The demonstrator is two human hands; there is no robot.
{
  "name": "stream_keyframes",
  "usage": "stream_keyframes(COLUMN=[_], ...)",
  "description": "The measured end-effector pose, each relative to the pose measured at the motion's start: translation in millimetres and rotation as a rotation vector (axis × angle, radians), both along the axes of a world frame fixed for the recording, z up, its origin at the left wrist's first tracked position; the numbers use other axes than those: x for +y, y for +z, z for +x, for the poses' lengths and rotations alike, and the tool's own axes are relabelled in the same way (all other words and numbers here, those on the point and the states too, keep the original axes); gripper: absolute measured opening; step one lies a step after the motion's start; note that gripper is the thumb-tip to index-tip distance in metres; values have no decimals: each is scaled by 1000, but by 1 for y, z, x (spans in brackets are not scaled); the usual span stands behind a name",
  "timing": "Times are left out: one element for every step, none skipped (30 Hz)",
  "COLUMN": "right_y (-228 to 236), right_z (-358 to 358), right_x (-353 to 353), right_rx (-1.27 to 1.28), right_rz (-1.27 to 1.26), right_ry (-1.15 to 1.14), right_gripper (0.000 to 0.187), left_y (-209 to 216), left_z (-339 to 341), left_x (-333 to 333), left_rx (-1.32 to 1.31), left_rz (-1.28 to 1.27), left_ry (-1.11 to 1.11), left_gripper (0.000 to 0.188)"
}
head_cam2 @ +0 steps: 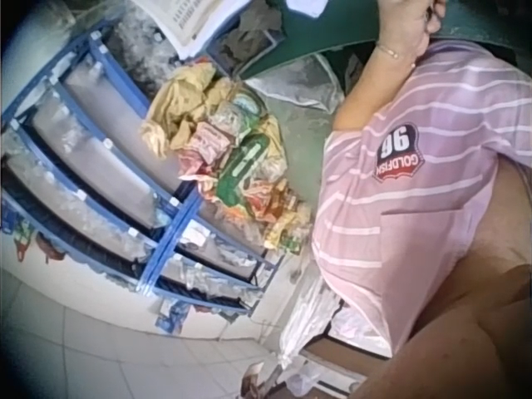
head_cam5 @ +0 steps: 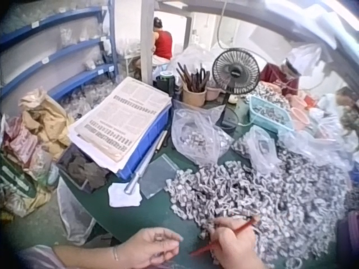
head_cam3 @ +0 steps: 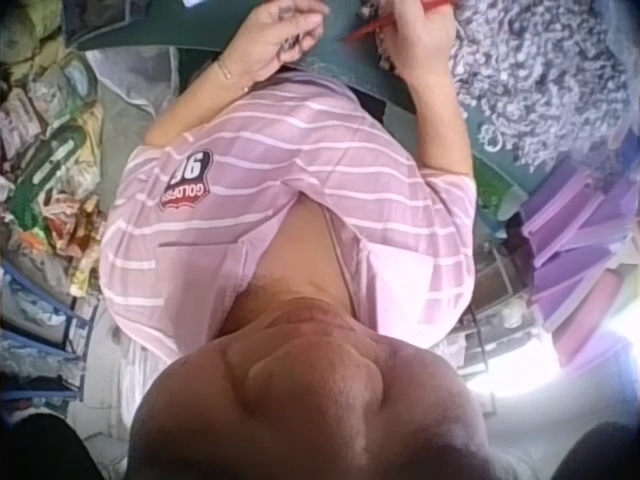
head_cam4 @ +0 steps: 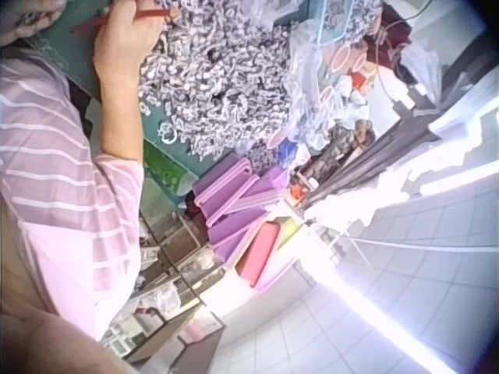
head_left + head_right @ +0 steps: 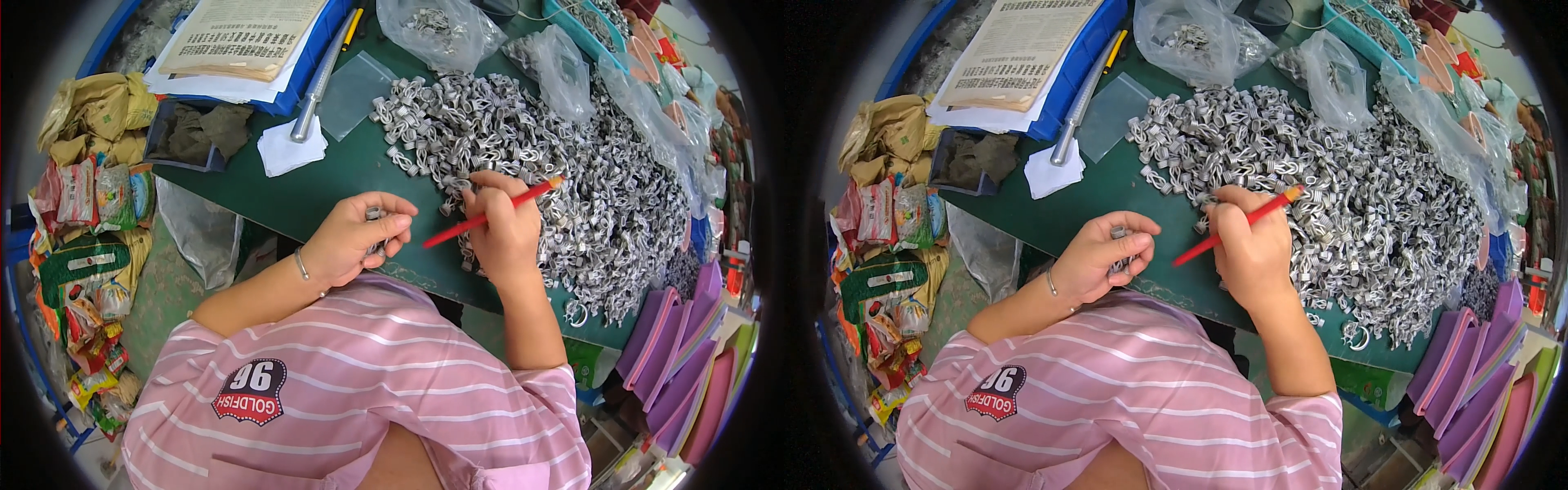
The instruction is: The person manually fits small metal parts together from a large pile on an assembly table, using a pen as an alignment or guiding tool.
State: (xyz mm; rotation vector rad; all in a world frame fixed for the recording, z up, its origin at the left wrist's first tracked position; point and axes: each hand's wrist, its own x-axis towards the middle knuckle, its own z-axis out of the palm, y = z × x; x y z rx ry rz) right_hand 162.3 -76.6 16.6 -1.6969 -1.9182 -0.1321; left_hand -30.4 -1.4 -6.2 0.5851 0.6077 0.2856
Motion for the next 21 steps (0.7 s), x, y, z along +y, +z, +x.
stream_keyframes(right_y=[-1, -2, 3, 1, -2, -5, -3, -4, -5, -7, -14, -10, -8, -6, -6, -5, -5, -9, -17, -23, -25], right_z=[-6, -12, -17, -22, -23, -24, -25, -26, -27, -28, -32, -39, -39, -38, -38, -38, -38, -38, -37, -36, -38], right_x=[-1, -3, -6, -8, -8, -8, -9, -11, -13, -13, -12, -13, -16, -18, -18, -18, -18, -18, -17, -16, -17], right_rx=[196, 394, 484, 616, 617, 617, 585, 587, 654, 720, 841, 1016, 1121, 1224, 1225, 1408, 1590, 1590, 1624, 1654, 1656], right_rz=[97, 191, 141, 157, 155, 153, 149, 147, 147, 146, 168, 127, 47, -37, -39, -116, -193, -193, -144, -94, -65], right_ry=[44, 86, 110, 156, 222, 288, 302, 304, 275, 245, 208, 114, 66, 20, 23, 57, 89, 89, 196, 305, 305], right_gripper=[22, 24, 26, 25, 24, 24, 24, 24, 23, 22, 18, 14, 14, 14, 14, 16, 17, 17, 18, 19, 21], left_y=[2, 3, 3, 3, 3, 3, 2, 2, 3, 6, 8, 11, 14, 15, 13, 10, 8, 11, 16, 18, 18], left_z=[1, 1, 2, 4, 4, 3, 3, 2, 1, -1, -2, -2, -2, -2, -2, -2, -2, -2, -1, -1, -1], left_x=[1, 1, 0, 0, -1, -1, -1, -1, -1, 0, 0, 0, 0, -1, -1, -2, -2, -3, -5, -6, -5], left_rx=[9, 20, 20, -11, -41, -38, -63, -90, -89, -21, 45, 45, 68, 93, 94, 81, 65, 65, 23, -20, -20], left_rz=[-9, -20, -21, -45, -69, -70, -15, 38, 37, 181, 325, 325, 419, 514, 514, 635, 754, 754, 796, 839, 840], left_ry=[-26, -54, -52, -54, -55, -51, -36, -24, -22, -37, -56, -57, -30, 2, 4, 33, 58, 58, 102, 146, 147], left_gripper=[18, 23, 23, 24, 26, 26, 24, 22, 22, 21, 21, 21, 21, 22, 22, 22, 22, 22, 22, 22, 22])
